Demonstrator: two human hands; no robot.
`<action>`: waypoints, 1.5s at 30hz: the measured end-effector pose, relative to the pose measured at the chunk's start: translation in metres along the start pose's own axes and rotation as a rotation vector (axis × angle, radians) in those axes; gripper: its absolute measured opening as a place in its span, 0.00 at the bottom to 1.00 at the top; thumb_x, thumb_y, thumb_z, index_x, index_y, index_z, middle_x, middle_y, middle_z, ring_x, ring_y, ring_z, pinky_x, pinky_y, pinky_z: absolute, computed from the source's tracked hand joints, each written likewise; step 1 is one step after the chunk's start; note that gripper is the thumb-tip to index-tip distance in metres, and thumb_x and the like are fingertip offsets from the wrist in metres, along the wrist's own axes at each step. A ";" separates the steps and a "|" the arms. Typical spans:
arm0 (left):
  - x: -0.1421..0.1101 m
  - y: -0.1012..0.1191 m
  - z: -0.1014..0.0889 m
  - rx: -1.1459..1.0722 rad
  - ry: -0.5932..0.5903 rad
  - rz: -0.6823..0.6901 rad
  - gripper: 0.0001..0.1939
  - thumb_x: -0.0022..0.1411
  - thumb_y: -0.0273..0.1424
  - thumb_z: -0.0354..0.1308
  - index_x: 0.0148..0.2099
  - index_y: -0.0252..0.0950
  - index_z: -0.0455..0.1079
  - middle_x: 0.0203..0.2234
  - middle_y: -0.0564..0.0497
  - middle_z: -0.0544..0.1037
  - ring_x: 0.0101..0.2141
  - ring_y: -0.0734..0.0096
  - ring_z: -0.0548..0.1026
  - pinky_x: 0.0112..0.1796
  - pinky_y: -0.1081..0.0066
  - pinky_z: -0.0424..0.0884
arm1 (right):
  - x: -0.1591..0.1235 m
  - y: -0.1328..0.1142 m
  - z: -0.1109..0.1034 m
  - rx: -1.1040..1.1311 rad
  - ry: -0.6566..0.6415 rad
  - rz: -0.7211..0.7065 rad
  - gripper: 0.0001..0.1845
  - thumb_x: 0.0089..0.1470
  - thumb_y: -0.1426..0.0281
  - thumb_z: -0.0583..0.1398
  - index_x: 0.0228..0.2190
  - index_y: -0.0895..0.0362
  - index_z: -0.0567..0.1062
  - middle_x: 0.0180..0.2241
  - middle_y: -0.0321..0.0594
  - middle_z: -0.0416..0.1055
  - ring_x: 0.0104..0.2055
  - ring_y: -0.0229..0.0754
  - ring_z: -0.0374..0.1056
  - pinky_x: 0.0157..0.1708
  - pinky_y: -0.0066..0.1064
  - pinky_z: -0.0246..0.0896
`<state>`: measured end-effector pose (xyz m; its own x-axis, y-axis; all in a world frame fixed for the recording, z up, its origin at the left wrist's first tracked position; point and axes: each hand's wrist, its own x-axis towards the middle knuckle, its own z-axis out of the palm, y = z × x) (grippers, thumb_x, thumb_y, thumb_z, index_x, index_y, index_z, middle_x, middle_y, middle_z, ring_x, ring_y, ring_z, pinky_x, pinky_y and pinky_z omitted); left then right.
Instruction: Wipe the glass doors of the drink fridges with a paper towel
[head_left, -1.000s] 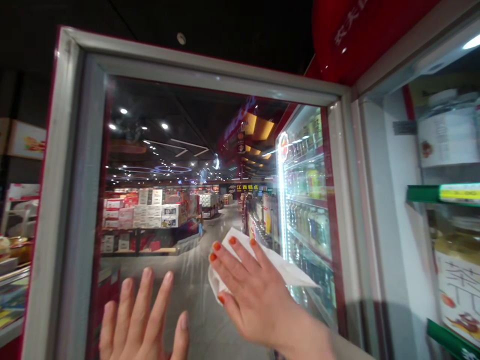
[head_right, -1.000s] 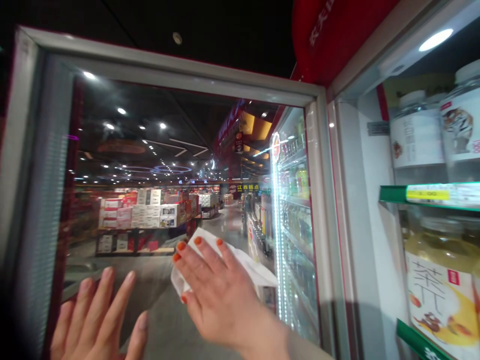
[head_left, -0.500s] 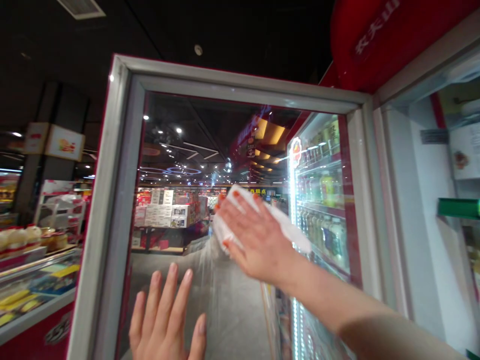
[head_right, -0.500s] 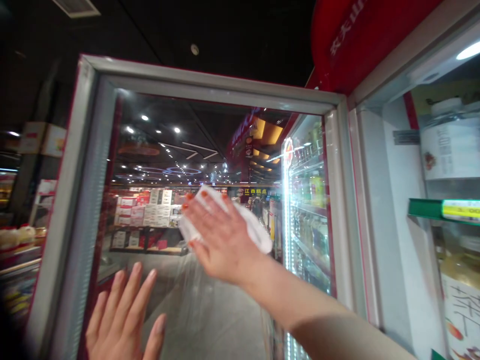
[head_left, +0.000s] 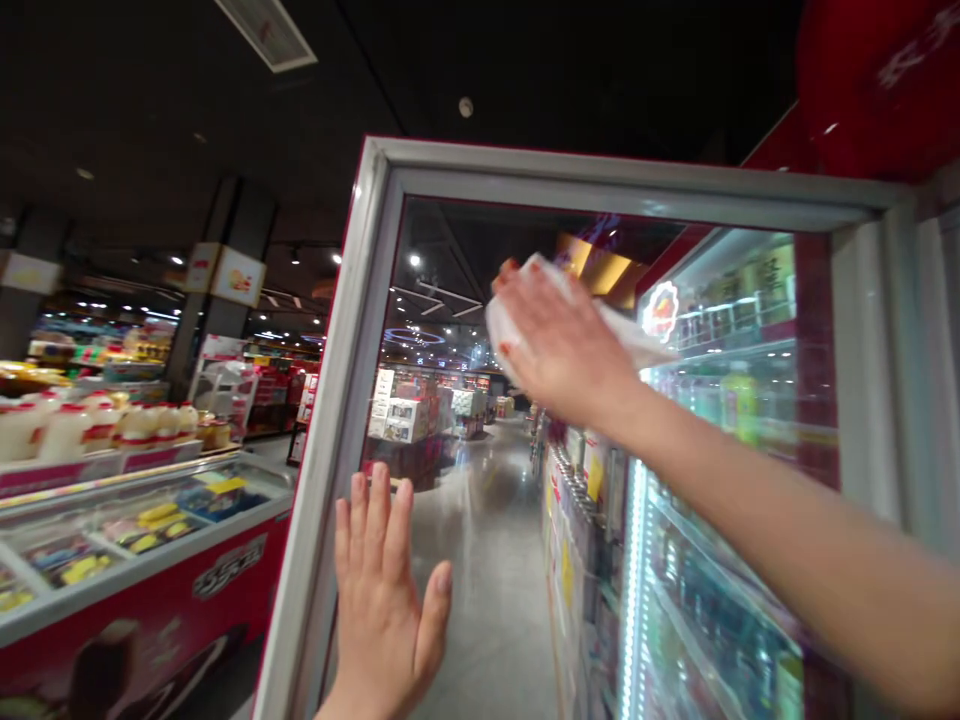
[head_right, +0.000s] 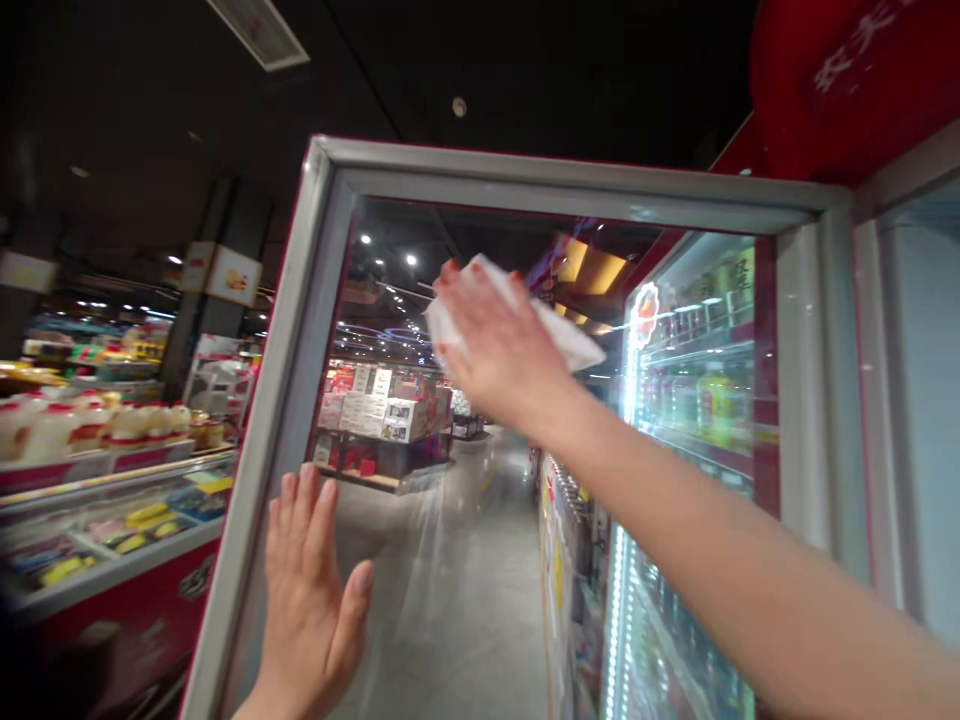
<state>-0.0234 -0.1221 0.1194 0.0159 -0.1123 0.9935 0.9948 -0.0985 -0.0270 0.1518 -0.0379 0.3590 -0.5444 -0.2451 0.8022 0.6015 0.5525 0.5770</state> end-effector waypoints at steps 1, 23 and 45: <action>0.000 0.000 0.000 -0.005 0.007 -0.001 0.40 0.77 0.31 0.51 0.83 0.38 0.40 0.83 0.47 0.42 0.81 0.59 0.39 0.79 0.55 0.35 | 0.012 0.014 -0.002 -0.040 0.036 0.135 0.36 0.76 0.61 0.42 0.76 0.68 0.53 0.80 0.55 0.47 0.82 0.61 0.41 0.78 0.61 0.36; -0.003 -0.001 0.003 0.065 0.068 -0.022 0.37 0.80 0.38 0.44 0.83 0.35 0.38 0.83 0.48 0.37 0.81 0.59 0.35 0.78 0.58 0.34 | -0.008 -0.081 0.051 0.251 0.050 -0.395 0.36 0.71 0.60 0.54 0.74 0.61 0.61 0.77 0.45 0.58 0.82 0.45 0.46 0.82 0.51 0.35; 0.046 -0.003 0.019 0.158 -0.154 0.100 0.39 0.76 0.48 0.54 0.82 0.47 0.48 0.82 0.48 0.47 0.81 0.50 0.40 0.78 0.45 0.30 | -0.215 -0.068 0.001 -0.007 -0.058 -0.173 0.33 0.70 0.66 0.55 0.73 0.48 0.64 0.78 0.23 0.53 0.83 0.40 0.37 0.83 0.46 0.24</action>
<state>-0.0235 -0.1080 0.1674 0.1185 0.0397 0.9922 0.9907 0.0625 -0.1208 0.2267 -0.0220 0.1471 -0.6727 -0.2896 0.6809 0.5001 0.5002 0.7069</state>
